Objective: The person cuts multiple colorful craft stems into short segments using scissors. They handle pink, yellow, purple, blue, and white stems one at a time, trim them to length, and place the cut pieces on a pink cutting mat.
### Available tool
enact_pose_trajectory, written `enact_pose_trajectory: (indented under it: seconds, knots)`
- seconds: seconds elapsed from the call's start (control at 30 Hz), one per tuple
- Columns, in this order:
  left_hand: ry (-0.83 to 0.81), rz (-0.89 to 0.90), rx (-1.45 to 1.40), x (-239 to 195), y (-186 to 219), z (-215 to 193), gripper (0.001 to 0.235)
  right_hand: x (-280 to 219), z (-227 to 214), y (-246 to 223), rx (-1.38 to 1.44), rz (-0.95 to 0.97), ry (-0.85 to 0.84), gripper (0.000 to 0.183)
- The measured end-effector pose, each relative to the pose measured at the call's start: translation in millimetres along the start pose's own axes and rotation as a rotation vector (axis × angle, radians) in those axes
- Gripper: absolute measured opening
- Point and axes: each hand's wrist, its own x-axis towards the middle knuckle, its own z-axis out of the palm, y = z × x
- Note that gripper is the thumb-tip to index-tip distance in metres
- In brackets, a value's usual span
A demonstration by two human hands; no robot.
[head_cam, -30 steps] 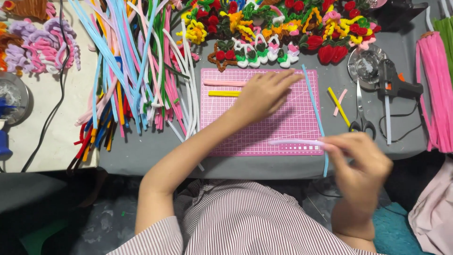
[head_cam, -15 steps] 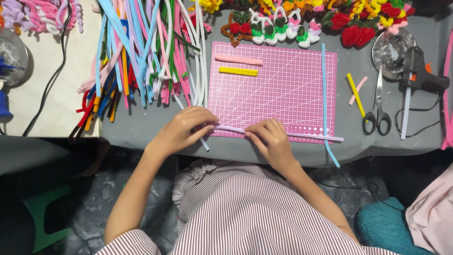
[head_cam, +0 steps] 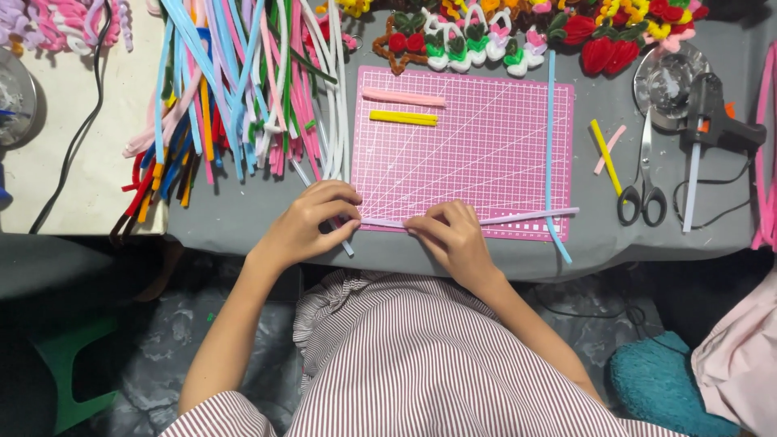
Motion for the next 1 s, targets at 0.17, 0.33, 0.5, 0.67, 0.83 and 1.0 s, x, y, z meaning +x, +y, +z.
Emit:
enact_pose_trajectory:
  seconds: [0.17,0.33,0.5,0.67,0.83,1.0]
  knots:
    - [-0.006,-0.01,-0.01,1,-1,1,0.004,-1,-7,2,0.083,0.008,-0.01,0.013]
    - [0.002,-0.018,-0.02,1,1,1,0.002,-4,-10,8,0.15,0.04,0.01,0.013]
    - [0.006,-0.017,-0.04,0,-1,2,0.003,-13,-11,14,0.114,0.066,0.062,0.013]
    - [0.008,-0.02,-0.036,0,-1,2,0.003,-12,-13,13,0.125,0.067,0.065,0.013]
    - [0.013,-0.028,-0.035,1,1,1,0.004,-7,-26,10,0.164,0.074,0.025,0.016]
    - [0.013,-0.031,-0.035,1,2,1,0.004,-5,-36,10,0.216,0.104,-0.025,0.015]
